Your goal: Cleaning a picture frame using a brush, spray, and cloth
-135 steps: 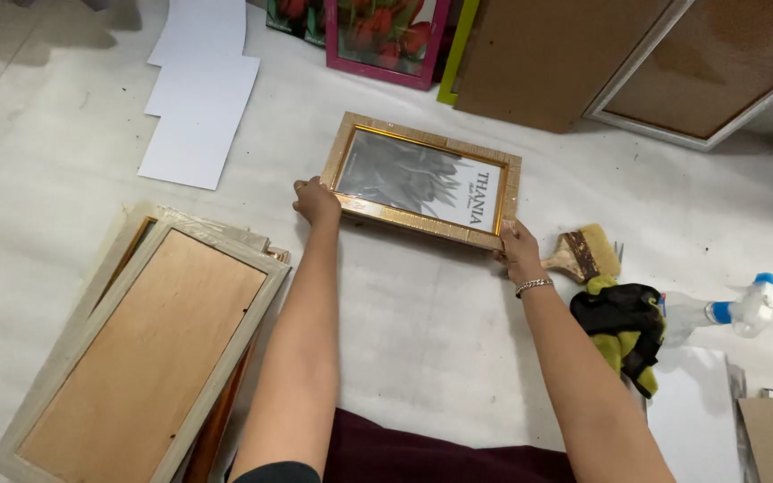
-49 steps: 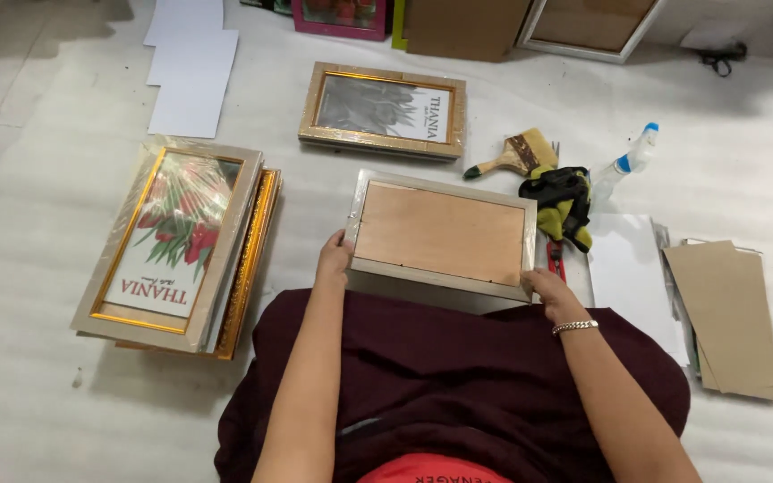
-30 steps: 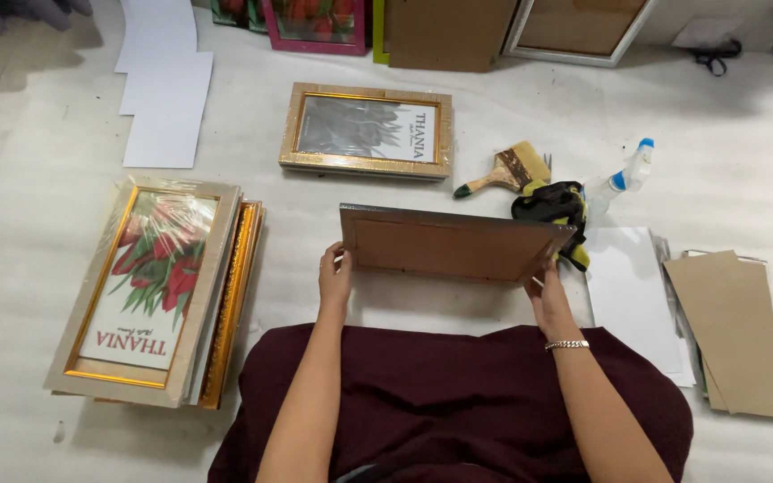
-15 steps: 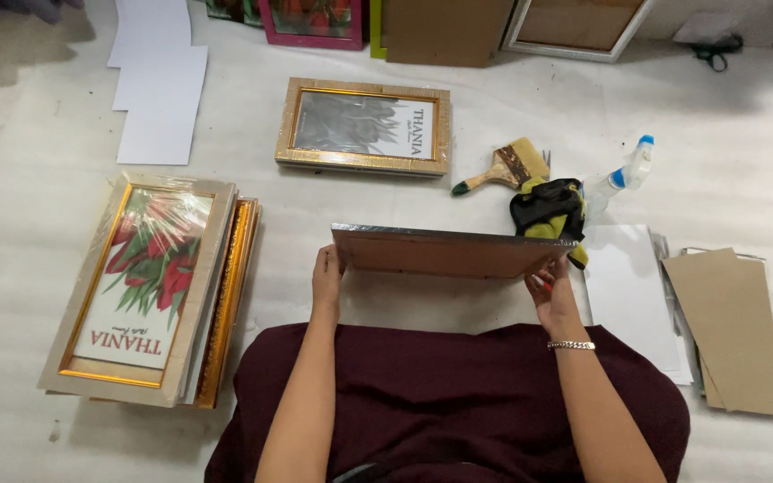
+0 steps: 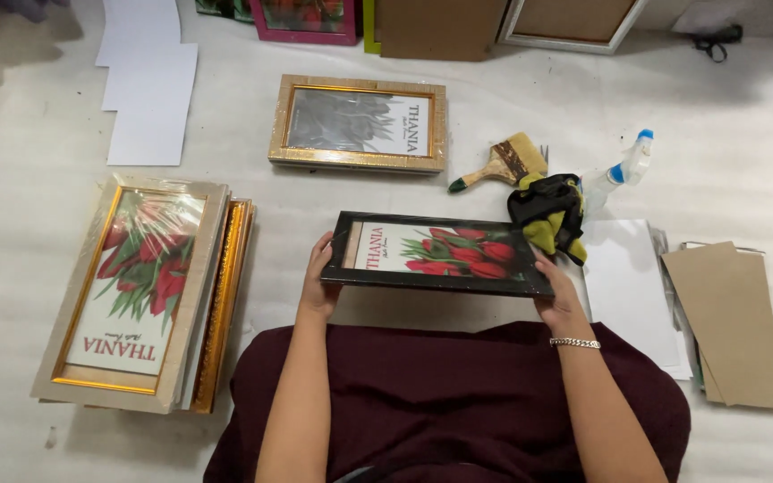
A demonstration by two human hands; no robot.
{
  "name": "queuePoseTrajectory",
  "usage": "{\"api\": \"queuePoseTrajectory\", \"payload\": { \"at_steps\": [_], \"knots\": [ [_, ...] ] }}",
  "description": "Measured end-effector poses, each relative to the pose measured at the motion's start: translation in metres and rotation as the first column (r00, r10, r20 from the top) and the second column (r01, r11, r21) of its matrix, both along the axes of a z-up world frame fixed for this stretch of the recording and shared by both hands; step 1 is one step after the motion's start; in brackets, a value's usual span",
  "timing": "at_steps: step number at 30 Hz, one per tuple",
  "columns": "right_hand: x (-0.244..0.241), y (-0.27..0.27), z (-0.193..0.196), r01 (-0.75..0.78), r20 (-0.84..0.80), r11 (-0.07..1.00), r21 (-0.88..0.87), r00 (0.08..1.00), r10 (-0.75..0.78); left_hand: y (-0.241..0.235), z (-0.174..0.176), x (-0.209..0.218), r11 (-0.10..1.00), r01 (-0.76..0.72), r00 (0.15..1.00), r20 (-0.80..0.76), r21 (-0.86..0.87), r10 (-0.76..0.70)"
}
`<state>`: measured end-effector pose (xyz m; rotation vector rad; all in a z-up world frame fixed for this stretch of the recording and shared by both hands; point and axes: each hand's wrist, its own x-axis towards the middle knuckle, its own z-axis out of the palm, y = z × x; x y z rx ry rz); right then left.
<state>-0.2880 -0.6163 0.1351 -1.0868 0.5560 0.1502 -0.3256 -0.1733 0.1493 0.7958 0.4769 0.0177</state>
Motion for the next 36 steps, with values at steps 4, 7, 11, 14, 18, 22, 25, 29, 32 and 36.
{"api": "queuePoseTrajectory", "payload": {
  "at_steps": [4, 7, 11, 14, 18, 22, 25, 29, 32, 36],
  "knots": [
    [0.014, -0.009, -0.032, -0.107, -0.047, 0.994, -0.016, 0.993, 0.106, 0.018, -0.038, 0.004, 0.997, -0.055, 0.998, -0.046, -0.057, 0.052],
    [0.016, -0.01, -0.037, -0.15, -0.07, 0.989, 0.0, 0.986, 0.149, 0.022, -0.041, 0.005, 0.99, -0.073, 0.991, -0.121, -0.124, 0.058],
    [0.016, -0.014, -0.063, -0.212, -0.131, 0.976, -0.053, 0.97, 0.203, 0.033, -0.089, 0.01, 0.994, -0.015, 0.994, -0.114, -0.108, 0.003],
    [0.026, -0.041, -0.122, -0.206, -0.232, 0.978, -0.037, 0.953, 0.192, 0.036, -0.11, 0.012, 0.999, -0.003, 0.988, -0.153, -0.054, -0.005],
    [0.025, -0.029, -0.122, -0.203, -0.341, 0.979, 0.021, 0.919, 0.198, 0.031, -0.119, 0.012, 0.993, 0.027, 0.968, -0.251, 0.111, 0.001],
    [0.025, -0.033, -0.139, -0.207, -0.338, 0.978, -0.002, 0.921, 0.194, 0.033, -0.138, 0.013, 0.96, 0.112, 0.941, -0.338, 0.255, -0.02],
    [0.025, -0.034, -0.138, -0.206, -0.315, 0.978, -0.036, 0.931, 0.184, 0.03, -0.133, 0.013, 0.933, 0.183, 0.889, -0.456, 0.308, -0.024],
    [0.02, -0.02, -0.112, -0.246, -0.328, 0.963, -0.109, 0.923, 0.199, 0.024, -0.118, 0.007, 0.853, 0.373, 0.819, -0.561, 0.366, -0.118],
    [0.031, -0.054, -0.175, -0.27, -0.34, 0.954, -0.13, 0.916, 0.213, 0.032, -0.157, 0.009, 0.829, 0.383, 0.83, -0.546, 0.408, -0.114],
    [0.025, -0.027, -0.126, -0.265, -0.328, 0.958, -0.113, 0.92, 0.216, 0.037, -0.183, 0.014, 0.854, 0.375, 0.824, -0.552, 0.36, -0.129]
  ]
}}
